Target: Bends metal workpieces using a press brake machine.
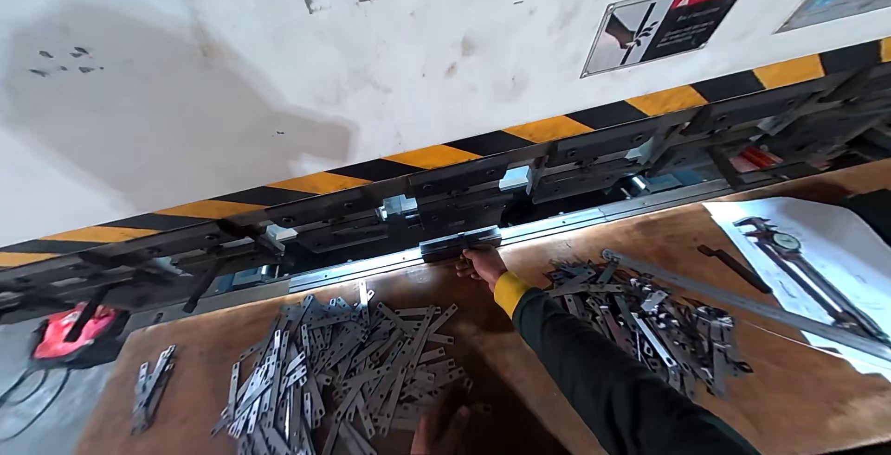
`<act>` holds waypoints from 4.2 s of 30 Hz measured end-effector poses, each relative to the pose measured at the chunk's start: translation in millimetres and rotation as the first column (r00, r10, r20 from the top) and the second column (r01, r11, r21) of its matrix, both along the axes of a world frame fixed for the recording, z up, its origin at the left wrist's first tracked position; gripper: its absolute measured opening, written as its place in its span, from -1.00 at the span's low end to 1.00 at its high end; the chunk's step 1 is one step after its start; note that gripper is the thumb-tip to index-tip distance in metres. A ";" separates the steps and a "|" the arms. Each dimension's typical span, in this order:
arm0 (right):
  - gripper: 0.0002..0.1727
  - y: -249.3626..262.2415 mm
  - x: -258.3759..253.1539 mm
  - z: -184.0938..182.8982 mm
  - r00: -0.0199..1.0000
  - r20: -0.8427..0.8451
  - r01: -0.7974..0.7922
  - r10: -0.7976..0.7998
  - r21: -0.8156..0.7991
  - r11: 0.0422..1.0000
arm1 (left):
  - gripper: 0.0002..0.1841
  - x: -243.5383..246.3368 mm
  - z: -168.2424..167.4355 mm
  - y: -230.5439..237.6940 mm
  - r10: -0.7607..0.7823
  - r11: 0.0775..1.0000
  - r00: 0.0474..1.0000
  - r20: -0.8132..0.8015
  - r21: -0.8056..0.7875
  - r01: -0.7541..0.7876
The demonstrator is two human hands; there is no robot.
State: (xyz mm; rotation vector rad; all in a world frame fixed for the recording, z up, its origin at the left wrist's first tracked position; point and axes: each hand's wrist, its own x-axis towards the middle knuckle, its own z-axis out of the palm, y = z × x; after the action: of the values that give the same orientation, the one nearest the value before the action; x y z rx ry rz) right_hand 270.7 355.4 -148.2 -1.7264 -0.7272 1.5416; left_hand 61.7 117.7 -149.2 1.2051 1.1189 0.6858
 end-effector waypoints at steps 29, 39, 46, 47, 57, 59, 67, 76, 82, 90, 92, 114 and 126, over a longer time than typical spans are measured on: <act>-0.68 2.5 0.0 10.0 0.994 -0.062 0.085 -0.085 -0.014 0.996 | -0.54 -0.1 -3.3 136.5 -0.021 0.993 0.313 -0.950 0.017 0.116; -0.29 -13.1 -0.3 20.1 0.952 -0.284 0.105 -0.112 -0.040 0.994 | -0.53 7.9 -4.3 152.2 -0.034 0.988 0.293 -0.956 0.012 0.155; -0.30 -52.8 -4.2 25.7 0.966 -0.257 -0.010 0.023 0.052 0.999 | -0.68 -3.2 18.7 121.6 0.289 0.954 0.871 -0.397 0.192 -0.229; -0.34 -64.6 -6.8 20.0 0.973 -0.223 -0.040 0.054 0.070 0.997 | -0.71 -3.3 22.4 116.7 0.305 0.948 0.898 -0.316 0.186 -0.257; -0.27 -40.9 0.8 31.7 0.982 -0.181 0.061 -0.062 -0.012 0.998 | -0.69 28.4 23.9 53.6 0.416 0.907 0.876 0.244 -0.187 -0.378; -0.31 -28.3 -0.5 33.7 0.982 -0.165 0.088 -0.093 -0.036 0.995 | -0.70 32.2 18.9 42.4 0.486 0.867 0.827 0.282 -0.280 -0.413; -0.59 -13.0 -2.3 38.6 0.982 -0.122 0.140 -0.142 -0.019 0.990 | -0.70 13.7 -0.4 16.3 0.534 0.842 0.787 0.309 -0.270 -0.466; -0.63 -14.8 -6.0 36.5 0.970 -0.078 0.229 -0.229 -0.003 0.973 | -0.68 6.5 1.8 10.9 0.583 0.811 0.700 0.412 -0.242 -0.533; -0.54 -27.8 27.3 24.8 0.812 -0.146 0.582 -0.565 0.132 0.802 | -0.67 8.3 20.0 15.8 0.581 0.809 0.681 0.447 -0.220 -0.545; -0.32 -153.0 47.2 15.8 0.818 -0.327 0.529 -0.474 0.102 0.842 | -0.75 13.4 16.8 24.0 0.402 0.899 0.873 0.275 0.064 -0.434; -0.38 -179.1 34.9 20.7 0.938 -0.272 0.262 -0.216 0.145 0.954 | -0.76 18.1 15.5 28.8 0.321 0.927 0.930 0.176 0.140 -0.347; -0.58 -150.5 14.9 61.5 0.901 0.330 -0.399 0.282 0.375 0.837 | -0.51 26.9 20.4 34.8 -0.116 0.986 0.951 -0.286 0.079 0.145; -0.55 -97.9 1.8 28.6 0.955 0.075 -0.295 0.286 0.188 0.937 | -0.57 27.0 5.1 49.7 -0.301 0.951 0.876 -0.377 -0.049 0.305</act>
State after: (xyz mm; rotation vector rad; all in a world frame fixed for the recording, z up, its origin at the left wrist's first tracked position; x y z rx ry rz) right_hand 272.5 257.5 -119.7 -1.5629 -1.1629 1.5645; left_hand 88.8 167.4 -144.0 1.5278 1.2046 0.2184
